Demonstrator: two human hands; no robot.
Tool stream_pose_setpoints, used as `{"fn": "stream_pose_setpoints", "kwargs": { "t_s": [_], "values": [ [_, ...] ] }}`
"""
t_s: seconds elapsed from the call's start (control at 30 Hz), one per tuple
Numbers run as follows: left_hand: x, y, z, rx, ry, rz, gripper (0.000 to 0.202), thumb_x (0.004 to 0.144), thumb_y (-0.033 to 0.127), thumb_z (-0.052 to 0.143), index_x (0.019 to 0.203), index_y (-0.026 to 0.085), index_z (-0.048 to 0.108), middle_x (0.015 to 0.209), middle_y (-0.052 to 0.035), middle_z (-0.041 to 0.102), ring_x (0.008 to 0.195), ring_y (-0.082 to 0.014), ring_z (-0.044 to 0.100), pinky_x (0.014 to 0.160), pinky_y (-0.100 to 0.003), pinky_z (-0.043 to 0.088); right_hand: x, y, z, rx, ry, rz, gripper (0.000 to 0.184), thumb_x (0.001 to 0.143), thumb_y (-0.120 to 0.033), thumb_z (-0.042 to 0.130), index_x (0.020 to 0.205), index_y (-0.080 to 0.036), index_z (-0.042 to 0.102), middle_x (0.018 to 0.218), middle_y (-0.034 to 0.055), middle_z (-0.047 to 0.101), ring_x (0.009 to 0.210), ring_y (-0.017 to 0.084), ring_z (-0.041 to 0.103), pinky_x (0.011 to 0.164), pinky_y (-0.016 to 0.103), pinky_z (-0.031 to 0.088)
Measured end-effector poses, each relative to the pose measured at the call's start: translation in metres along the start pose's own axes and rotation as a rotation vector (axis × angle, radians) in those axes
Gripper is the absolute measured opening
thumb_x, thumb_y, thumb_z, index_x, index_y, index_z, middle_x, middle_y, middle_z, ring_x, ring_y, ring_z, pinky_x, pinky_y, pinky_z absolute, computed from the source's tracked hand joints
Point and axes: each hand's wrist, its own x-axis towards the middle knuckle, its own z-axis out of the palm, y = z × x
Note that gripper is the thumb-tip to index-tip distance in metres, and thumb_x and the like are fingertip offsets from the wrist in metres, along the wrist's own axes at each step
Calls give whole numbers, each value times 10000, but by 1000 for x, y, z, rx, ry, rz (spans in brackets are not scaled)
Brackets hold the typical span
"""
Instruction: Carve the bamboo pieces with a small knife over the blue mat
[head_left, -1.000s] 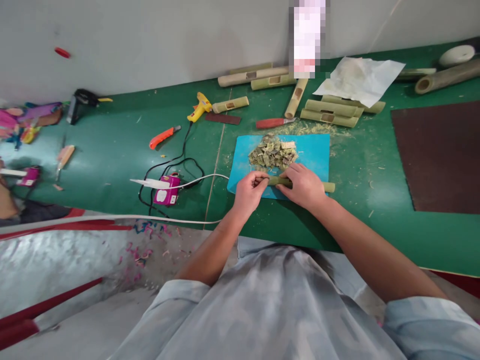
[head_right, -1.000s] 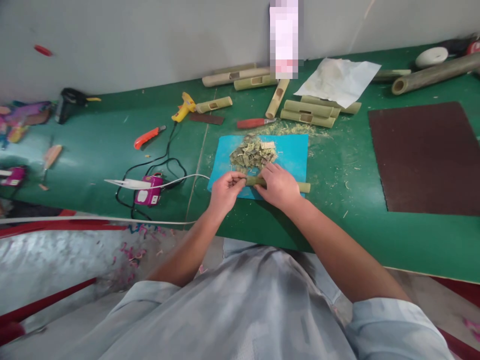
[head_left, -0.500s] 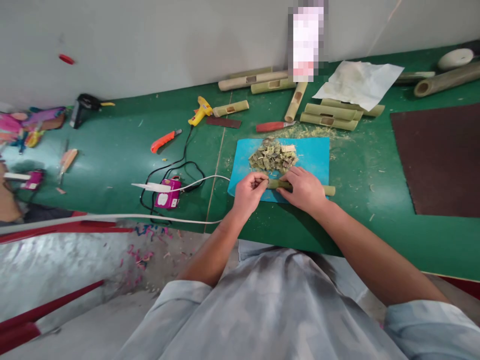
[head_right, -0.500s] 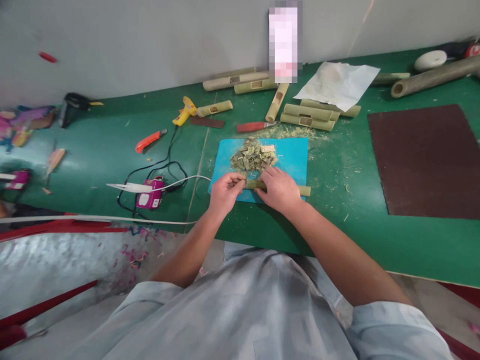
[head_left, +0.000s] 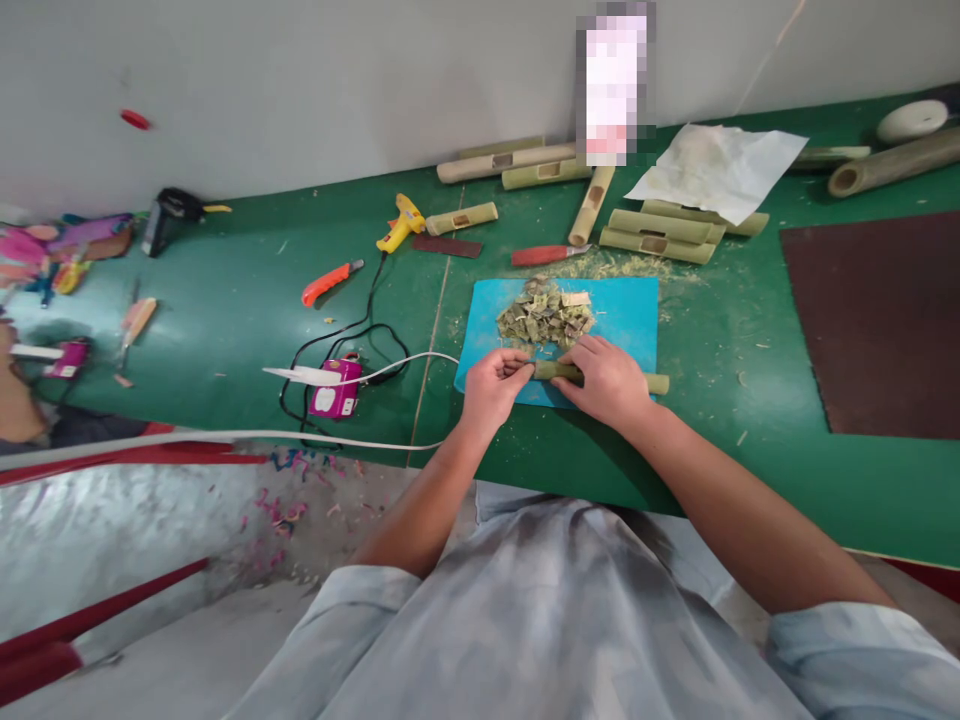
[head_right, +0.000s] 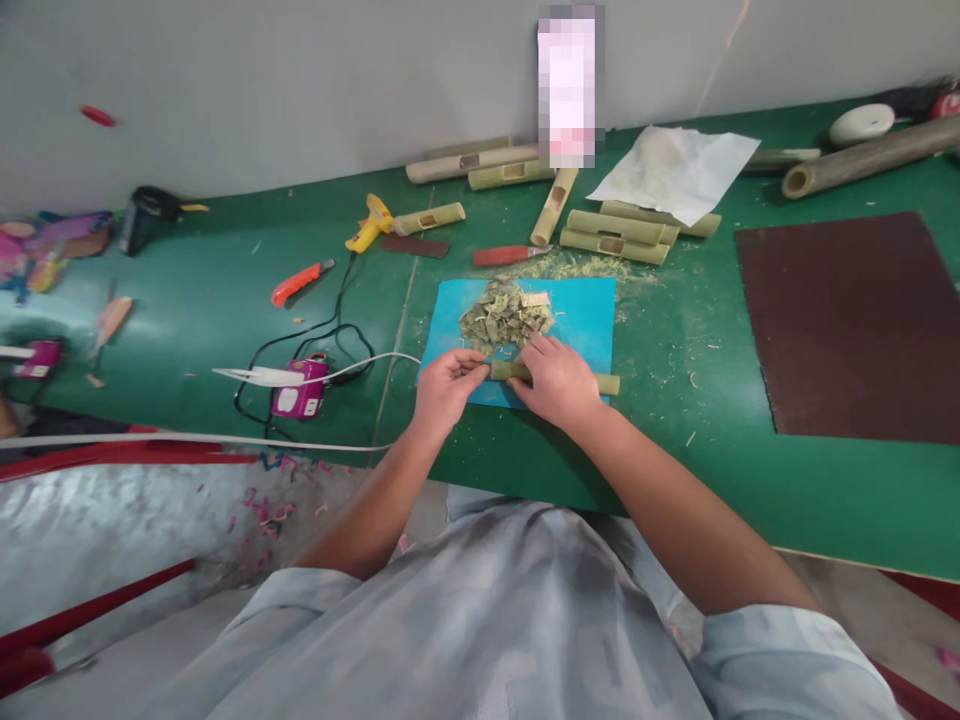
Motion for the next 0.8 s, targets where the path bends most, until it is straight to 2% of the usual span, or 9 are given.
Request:
{"fn": "stream_pose_setpoints", "kwargs": {
  "t_s": [0.2, 0.5, 0.8],
  "values": [
    [4, 4, 4, 8, 2, -19, 137, 753, 302, 704, 816, 181, 692, 707, 3, 671, 624, -119, 591, 602, -236, 479, -1, 0, 2, -3, 11, -9, 116, 851, -298, 671, 912, -205, 637, 912, 90, 639, 899, 259, 563, 717, 366, 421],
    [9, 6, 4, 36, -76, -31, 103, 745, 260, 700, 771, 174, 649, 597, 39, 599, 545, -100, 536, 545, -217, 414, -2, -2, 2, -18, 21, -11, 101, 864, -283, 654, 920, -199, 649, 942, 99, 646, 920, 260, 566, 720, 370, 431],
    [5, 7, 7, 57, -41, -23, 125, 747, 281, 711, 751, 176, 642, 614, 29, 624, 572, -110, 561, 555, -220, 416, -2, -2, 2, -14, 16, -22, 102, 861, -284, 657, 904, -194, 639, 931, 106, 641, 910, 272, 569, 725, 385, 438]
  ]
}}
